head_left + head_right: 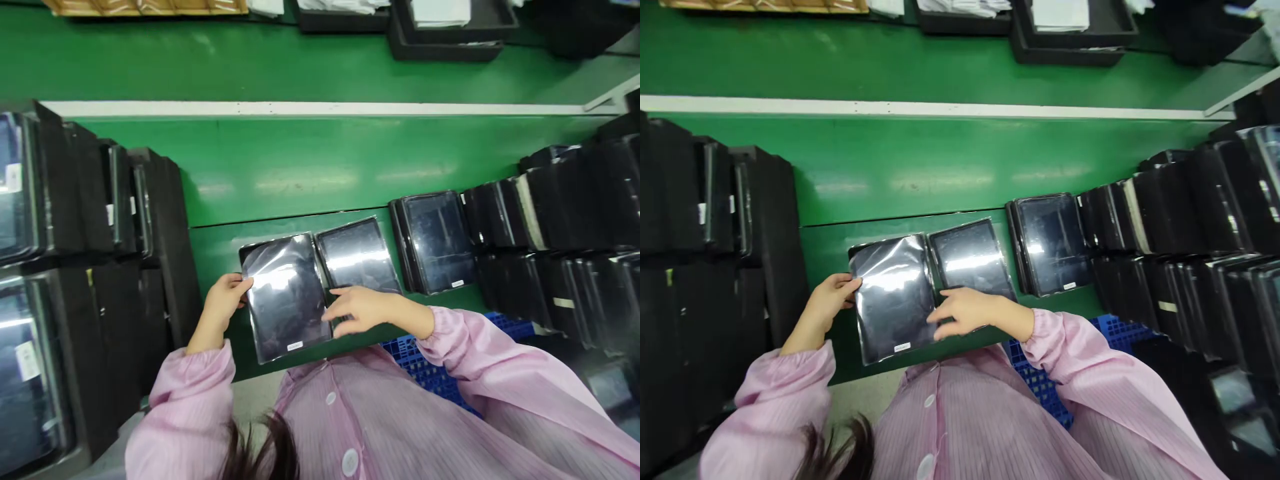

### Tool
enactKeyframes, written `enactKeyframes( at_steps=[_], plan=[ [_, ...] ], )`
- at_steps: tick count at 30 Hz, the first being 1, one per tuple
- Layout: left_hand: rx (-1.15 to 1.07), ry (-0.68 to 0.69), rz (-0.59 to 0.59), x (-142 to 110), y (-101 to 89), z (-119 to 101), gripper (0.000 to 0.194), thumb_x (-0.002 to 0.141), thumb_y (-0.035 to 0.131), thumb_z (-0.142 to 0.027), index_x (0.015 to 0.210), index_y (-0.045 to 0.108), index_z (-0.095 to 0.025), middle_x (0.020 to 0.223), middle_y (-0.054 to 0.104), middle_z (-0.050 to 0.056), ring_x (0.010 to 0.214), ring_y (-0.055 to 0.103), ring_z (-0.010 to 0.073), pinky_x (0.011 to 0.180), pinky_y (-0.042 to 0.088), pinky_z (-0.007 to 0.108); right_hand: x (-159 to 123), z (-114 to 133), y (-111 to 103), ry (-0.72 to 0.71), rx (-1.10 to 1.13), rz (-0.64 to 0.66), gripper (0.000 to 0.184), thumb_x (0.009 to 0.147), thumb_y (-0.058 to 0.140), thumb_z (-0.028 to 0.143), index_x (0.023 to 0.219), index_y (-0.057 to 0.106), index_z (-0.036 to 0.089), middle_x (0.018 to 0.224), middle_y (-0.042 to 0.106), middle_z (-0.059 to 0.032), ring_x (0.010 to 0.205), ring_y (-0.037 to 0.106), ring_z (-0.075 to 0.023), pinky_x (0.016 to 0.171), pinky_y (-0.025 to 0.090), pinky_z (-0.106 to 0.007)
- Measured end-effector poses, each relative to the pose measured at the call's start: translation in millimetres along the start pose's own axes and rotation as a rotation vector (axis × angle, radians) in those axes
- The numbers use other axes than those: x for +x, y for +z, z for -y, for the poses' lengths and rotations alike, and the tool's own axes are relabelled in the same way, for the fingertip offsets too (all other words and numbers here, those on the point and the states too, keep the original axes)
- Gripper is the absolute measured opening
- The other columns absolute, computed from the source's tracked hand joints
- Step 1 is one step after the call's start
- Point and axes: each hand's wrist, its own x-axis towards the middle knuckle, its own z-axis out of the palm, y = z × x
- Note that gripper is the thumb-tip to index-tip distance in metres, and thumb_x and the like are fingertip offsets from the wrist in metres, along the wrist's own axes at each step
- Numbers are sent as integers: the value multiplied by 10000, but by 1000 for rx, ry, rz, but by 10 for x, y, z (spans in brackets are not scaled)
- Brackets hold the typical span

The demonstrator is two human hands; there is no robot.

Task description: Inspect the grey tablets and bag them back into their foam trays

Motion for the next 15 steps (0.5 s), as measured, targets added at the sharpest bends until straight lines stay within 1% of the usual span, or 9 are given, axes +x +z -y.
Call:
enactKeyframes(
  at_steps=[2, 3, 4, 5, 7, 8, 9, 11, 15],
  plan=[
    [130, 226, -269, -160, 163, 5, 285, 610, 671, -354, 810, 549, -191, 782, 592, 51, 769, 576, 246, 693, 466, 397, -130, -218, -310, 242, -111, -179, 198, 872, 571, 248, 1028, 685, 203, 1008, 724, -53, 949, 656, -187, 967, 451, -404],
    [220, 405, -347, -290, 290, 10, 246, 645, 664, -344, 813, 563, -196, 829, 603, 70, 839, 572, 266, 753, 452, 422, -174, -361, -499, 395, -180, -302, 205, 871, 550, 195, 1023, 687, 196, 1022, 718, -66, 967, 645, -203, 930, 474, -402],
    [320, 615, -359, -446, 446, 18, 196, 686, 653, -343, 797, 579, -201, 851, 614, 80, 880, 569, 278, 790, 436, 436, -207, -508, -685, 556, -243, -427, 216, 859, 548, 163, 1024, 687, 184, 1036, 711, -81, 996, 632, -224, 930, 472, -418],
    [421, 805, -240, -618, 624, 28, 150, 728, 639, -344, 766, 592, -207, 827, 625, 75, 863, 574, 274, 787, 431, 430, -234, -647, -849, 637, -271, -494, 248, 855, 533, 140, 1061, 671, 151, 1064, 695, -116, 1029, 614, -257, 935, 460, -457],
    [606, 1092, 133, -955, 1004, 55, 146, 754, 655, -350, 717, 608, -217, 772, 636, 53, 808, 582, 247, 739, 431, 392, -281, -851, -1067, 716, -280, -563, 299, 854, 518, 136, 1130, 631, 119, 1105, 671, -140, 1059, 595, -281, 946, 446, -488],
    [688, 1151, 223, -1095, 1179, 72, 149, 746, 679, -351, 781, 630, -214, 863, 656, 67, 883, 582, 260, 769, 428, 397, -308, -903, -1114, 710, -262, -570, 316, 854, 517, 145, 1154, 614, 120, 1117, 664, -135, 1063, 593, -278, 946, 449, -482],
    [754, 1187, 262, -1204, 1328, 89, 172, 736, 699, -340, 829, 639, -209, 908, 661, 74, 923, 576, 266, 791, 424, 401, -343, -921, -1125, 696, -239, -576, 322, 851, 525, 159, 1161, 609, 136, 1120, 664, -116, 1063, 595, -265, 946, 456, -463],
    [856, 1200, 271, -1318, 1524, 121, 192, 745, 703, -303, 897, 642, -203, 970, 659, 84, 987, 558, 273, 824, 410, 411, -437, -871, -1075, 646, -182, -593, 317, 836, 546, 185, 1144, 616, 171, 1108, 670, -81, 1060, 601, -242, 948, 466, -428],
    [872, 1230, 309, -1263, 1584, 135, 71, 821, 591, -180, 856, 639, -218, 915, 667, 60, 945, 568, 235, 825, 399, 398, -720, -649, -914, 574, -30, -675, 298, 818, 548, 212, 1104, 630, 192, 1083, 686, -65, 1005, 632, -218, 913, 496, -398]
  ],
)
